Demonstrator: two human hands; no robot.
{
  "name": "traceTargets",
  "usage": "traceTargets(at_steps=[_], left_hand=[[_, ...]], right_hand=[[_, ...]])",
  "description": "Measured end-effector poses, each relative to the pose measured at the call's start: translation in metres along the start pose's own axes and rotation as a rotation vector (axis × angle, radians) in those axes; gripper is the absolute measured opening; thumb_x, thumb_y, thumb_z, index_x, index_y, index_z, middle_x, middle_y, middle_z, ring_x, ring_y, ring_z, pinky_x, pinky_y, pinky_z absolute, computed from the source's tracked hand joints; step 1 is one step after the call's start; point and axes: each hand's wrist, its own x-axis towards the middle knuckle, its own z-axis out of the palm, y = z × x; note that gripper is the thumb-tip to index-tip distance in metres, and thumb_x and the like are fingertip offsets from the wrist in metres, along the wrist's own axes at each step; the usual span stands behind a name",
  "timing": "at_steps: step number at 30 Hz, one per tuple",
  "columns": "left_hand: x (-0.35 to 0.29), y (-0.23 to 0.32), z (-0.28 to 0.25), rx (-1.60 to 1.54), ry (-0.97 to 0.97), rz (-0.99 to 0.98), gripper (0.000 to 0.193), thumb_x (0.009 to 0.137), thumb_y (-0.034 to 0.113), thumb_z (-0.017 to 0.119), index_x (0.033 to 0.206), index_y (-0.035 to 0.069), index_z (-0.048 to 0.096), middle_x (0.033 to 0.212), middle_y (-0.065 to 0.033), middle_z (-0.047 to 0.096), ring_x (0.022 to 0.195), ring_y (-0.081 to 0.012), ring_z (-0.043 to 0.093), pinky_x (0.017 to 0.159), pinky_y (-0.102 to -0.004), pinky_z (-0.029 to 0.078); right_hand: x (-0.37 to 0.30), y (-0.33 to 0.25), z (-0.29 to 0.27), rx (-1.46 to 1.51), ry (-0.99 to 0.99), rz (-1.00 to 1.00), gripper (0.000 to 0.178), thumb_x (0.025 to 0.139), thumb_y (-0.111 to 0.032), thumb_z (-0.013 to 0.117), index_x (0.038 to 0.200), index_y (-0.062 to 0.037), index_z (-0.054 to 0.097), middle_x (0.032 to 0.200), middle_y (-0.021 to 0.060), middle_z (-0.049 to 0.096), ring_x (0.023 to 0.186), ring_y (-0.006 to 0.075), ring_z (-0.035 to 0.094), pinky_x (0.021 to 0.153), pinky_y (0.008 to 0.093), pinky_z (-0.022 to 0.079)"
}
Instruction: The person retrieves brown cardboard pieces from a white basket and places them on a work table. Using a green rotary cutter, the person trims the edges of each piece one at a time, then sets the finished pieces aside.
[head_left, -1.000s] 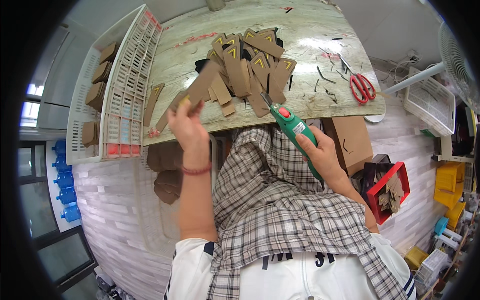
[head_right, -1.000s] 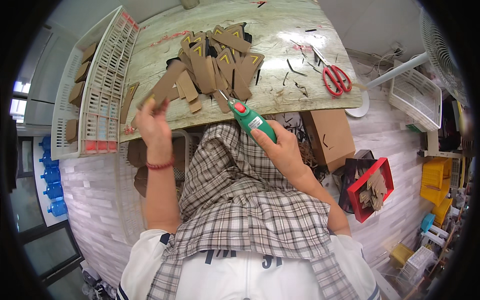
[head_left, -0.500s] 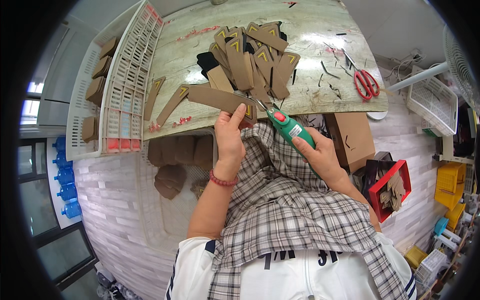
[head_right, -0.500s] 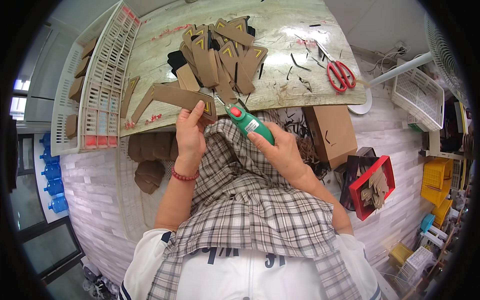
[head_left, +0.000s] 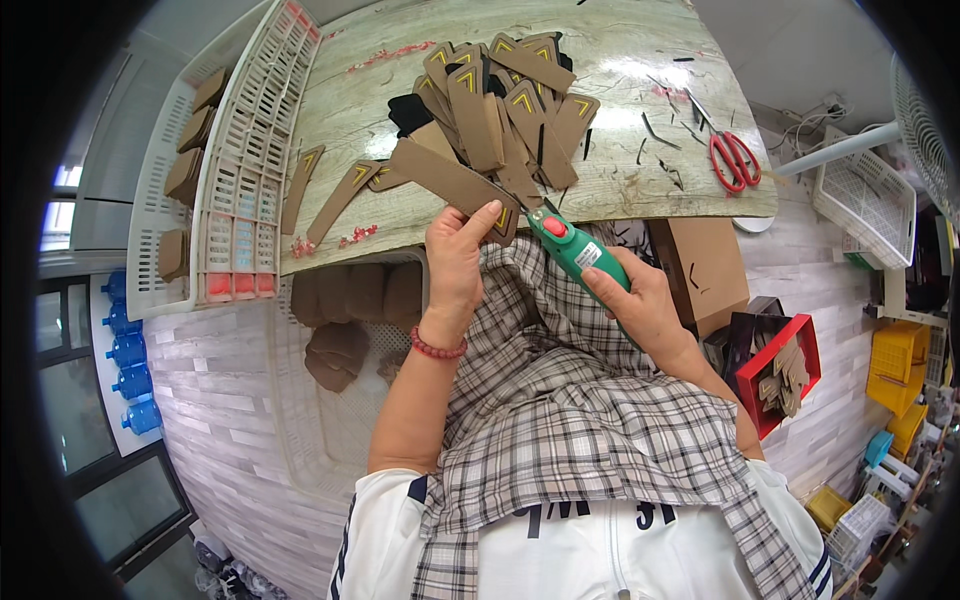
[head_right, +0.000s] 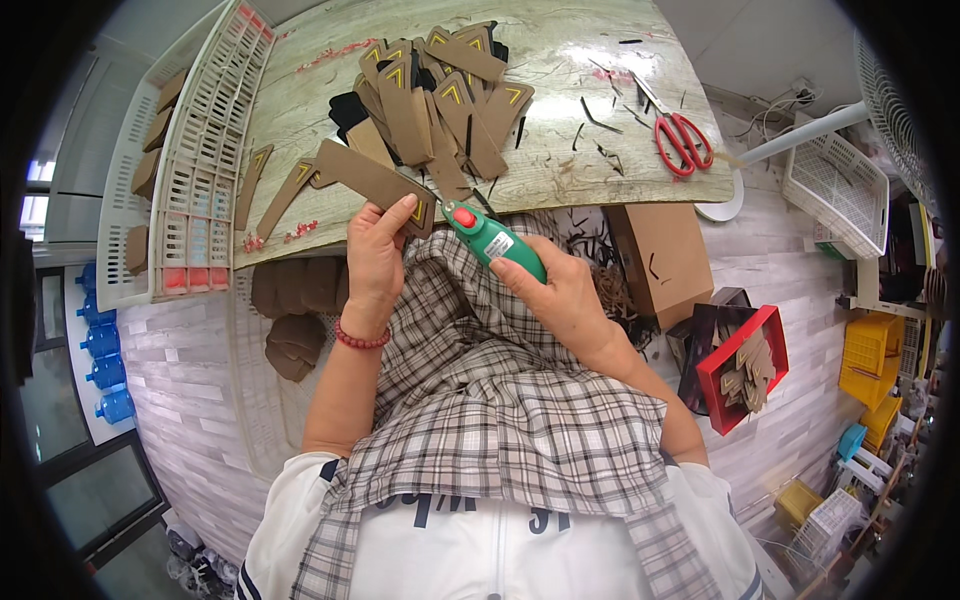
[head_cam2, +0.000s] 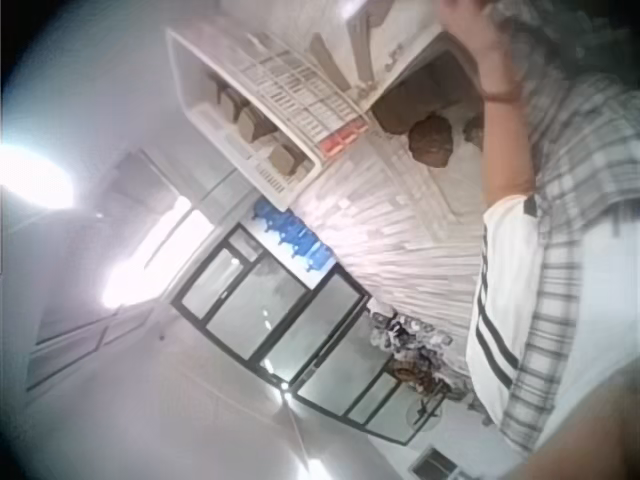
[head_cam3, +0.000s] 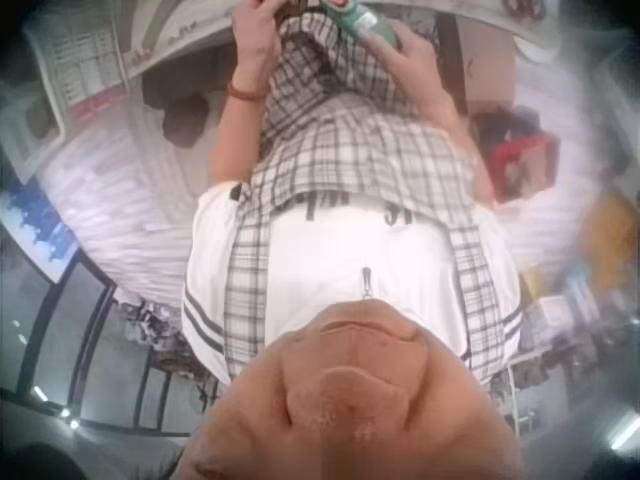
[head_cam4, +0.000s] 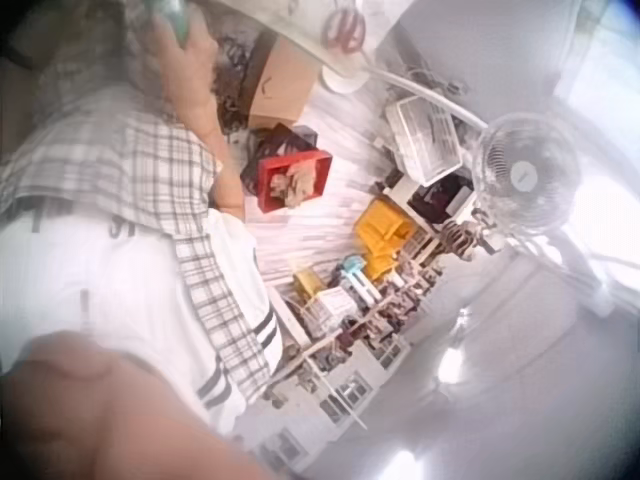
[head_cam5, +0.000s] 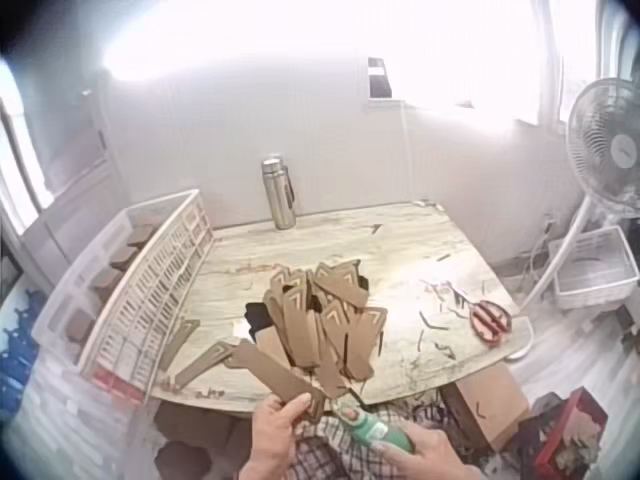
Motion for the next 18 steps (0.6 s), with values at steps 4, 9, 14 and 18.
traceTargets(at_steps=[4, 9, 14, 18], left_hand=[[0.0006, -0.0015, -0.0025, 0.018, -0.025, -0.011, 0.011, 0.09, 0.006, 0.066, 0.097, -0.002, 0.067, 0.091, -0.0076, 0.071, 0.077, -0.0098, 0.064, 0.072, -0.024, 0.051], [-0.0023, 0.0006, -0.0021, 0.038, -0.092, -0.029, 0.012, 0.09, 0.006, 0.065, 0.099, -0.001, 0.069, 0.091, -0.0058, 0.071, 0.077, -0.0087, 0.063, 0.071, -0.0236, 0.05], [-0.0032, -0.0015, -0.0052, 0.068, -0.162, -0.082, 0.01, 0.091, 0.005, 0.064, 0.098, 0.0, 0.067, 0.094, -0.0066, 0.071, 0.082, -0.0114, 0.065, 0.075, -0.026, 0.051], [-0.0076, -0.0063, -0.0034, 0.156, -0.235, -0.114, 0.011, 0.091, 0.007, 0.063, 0.099, 0.001, 0.068, 0.092, -0.0045, 0.07, 0.079, -0.0099, 0.064, 0.071, -0.025, 0.05]], right_hand=[[0.0003, 0.0026, -0.0001, 0.01, -0.006, 0.004, 0.042, 0.09, -0.034, 0.068, 0.112, 0.0009, 0.063, 0.077, 0.008, 0.066, 0.068, 0.0123, 0.06, 0.062, 0.0288, 0.048], [0.0006, 0.0003, -0.001, 0.007, -0.012, 0.005, 0.042, 0.09, -0.034, 0.068, 0.113, 0.0005, 0.063, 0.078, 0.008, 0.065, 0.068, 0.0122, 0.059, 0.063, 0.0285, 0.048], [0.0019, 0.002, -0.0019, 0.011, -0.013, -0.012, 0.042, 0.09, -0.034, 0.068, 0.113, 0.0006, 0.063, 0.078, 0.0075, 0.065, 0.069, 0.0114, 0.058, 0.063, 0.0279, 0.048], [0.0031, 0.0009, -0.0024, 0.028, -0.009, -0.002, 0.042, 0.09, -0.034, 0.067, 0.113, 0.0001, 0.063, 0.078, 0.0066, 0.064, 0.068, 0.0106, 0.057, 0.063, 0.0275, 0.048]])
